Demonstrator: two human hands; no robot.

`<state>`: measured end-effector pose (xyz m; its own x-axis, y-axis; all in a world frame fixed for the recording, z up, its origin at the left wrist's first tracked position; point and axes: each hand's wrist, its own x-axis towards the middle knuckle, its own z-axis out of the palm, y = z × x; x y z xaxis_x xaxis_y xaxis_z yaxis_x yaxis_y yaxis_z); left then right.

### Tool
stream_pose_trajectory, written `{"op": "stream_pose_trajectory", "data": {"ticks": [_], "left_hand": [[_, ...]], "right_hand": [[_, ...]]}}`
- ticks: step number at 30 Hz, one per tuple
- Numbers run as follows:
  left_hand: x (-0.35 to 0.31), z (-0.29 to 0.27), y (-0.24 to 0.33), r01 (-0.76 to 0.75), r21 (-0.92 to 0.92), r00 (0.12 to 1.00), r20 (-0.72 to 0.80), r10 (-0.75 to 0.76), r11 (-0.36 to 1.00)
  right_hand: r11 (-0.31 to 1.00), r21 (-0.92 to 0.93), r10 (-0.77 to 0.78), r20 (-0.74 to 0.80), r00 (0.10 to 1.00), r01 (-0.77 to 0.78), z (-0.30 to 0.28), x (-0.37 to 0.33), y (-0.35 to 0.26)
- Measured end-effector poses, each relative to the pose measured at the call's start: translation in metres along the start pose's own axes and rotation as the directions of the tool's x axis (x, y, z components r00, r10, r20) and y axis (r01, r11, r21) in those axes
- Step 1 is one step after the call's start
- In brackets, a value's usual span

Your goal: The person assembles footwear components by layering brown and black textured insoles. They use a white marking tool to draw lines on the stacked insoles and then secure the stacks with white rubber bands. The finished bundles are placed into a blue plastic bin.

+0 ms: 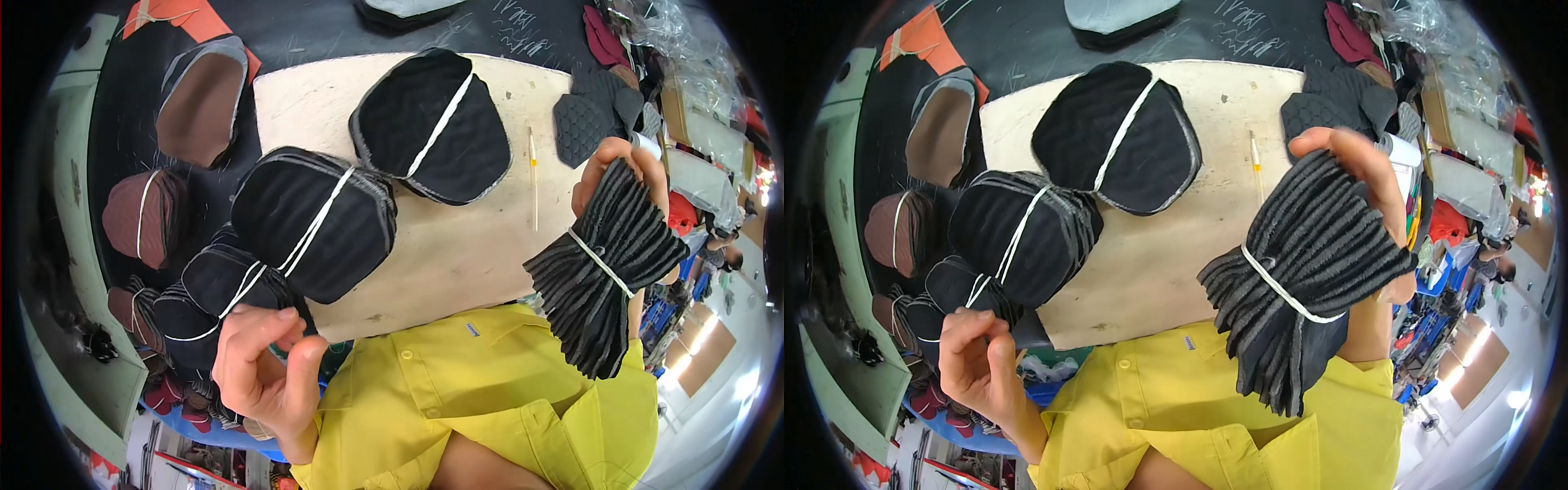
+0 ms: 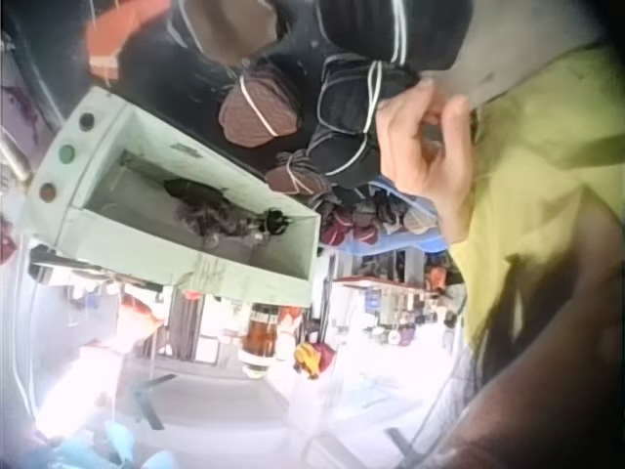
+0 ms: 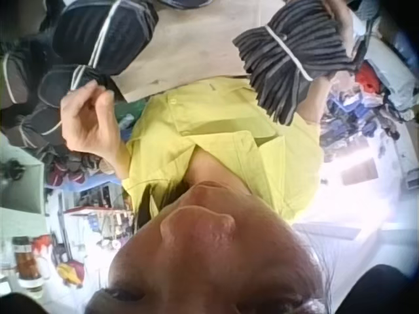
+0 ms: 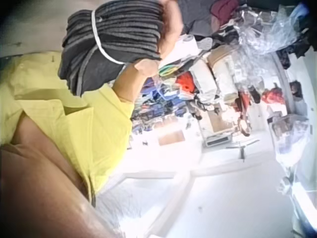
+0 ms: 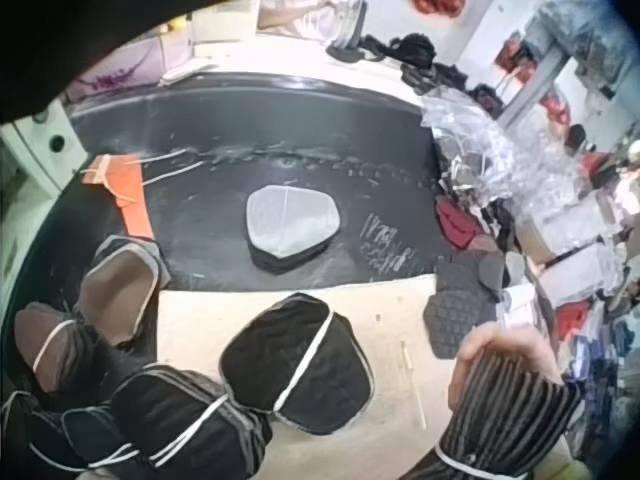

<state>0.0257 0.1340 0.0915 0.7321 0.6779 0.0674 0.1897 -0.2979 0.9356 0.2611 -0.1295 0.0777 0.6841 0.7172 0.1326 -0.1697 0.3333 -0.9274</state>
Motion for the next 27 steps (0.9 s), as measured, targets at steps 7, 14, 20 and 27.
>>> {"op": "stream_pose_trajectory", "data": {"ticks": [7, 14, 20, 27], "left_hand": [[0.056, 0.032, 0.019, -0.205, 0.2, 0.973, 0.146, 0.178, 0.958], [0.119, 0.081, 0.025, -0.479, 0.587, 0.777, 0.63, 0.004, 0.653], [0.133, 0.096, 0.019, -0.183, 0.216, 0.76, 0.649, -0.001, 0.959], [0.186, -0.001, 0.047, 0.083, -0.228, 0.94, 0.341, 0.0, 0.97]], "right_hand": [[0.986, -0.013, 0.164, -0.101, 0.981, -0.166, -0.011, 0.019, -0.007], [0.958, -0.163, 0.202, -0.196, 0.96, -0.235, -0.002, 0.037, -0.012], [0.976, -0.119, 0.158, -0.204, 0.966, -0.185, 0.011, 0.055, -0.011], [0.91, 0.36, 0.244, -0.062, 0.968, -0.207, 0.057, 0.122, -0.017]]}}
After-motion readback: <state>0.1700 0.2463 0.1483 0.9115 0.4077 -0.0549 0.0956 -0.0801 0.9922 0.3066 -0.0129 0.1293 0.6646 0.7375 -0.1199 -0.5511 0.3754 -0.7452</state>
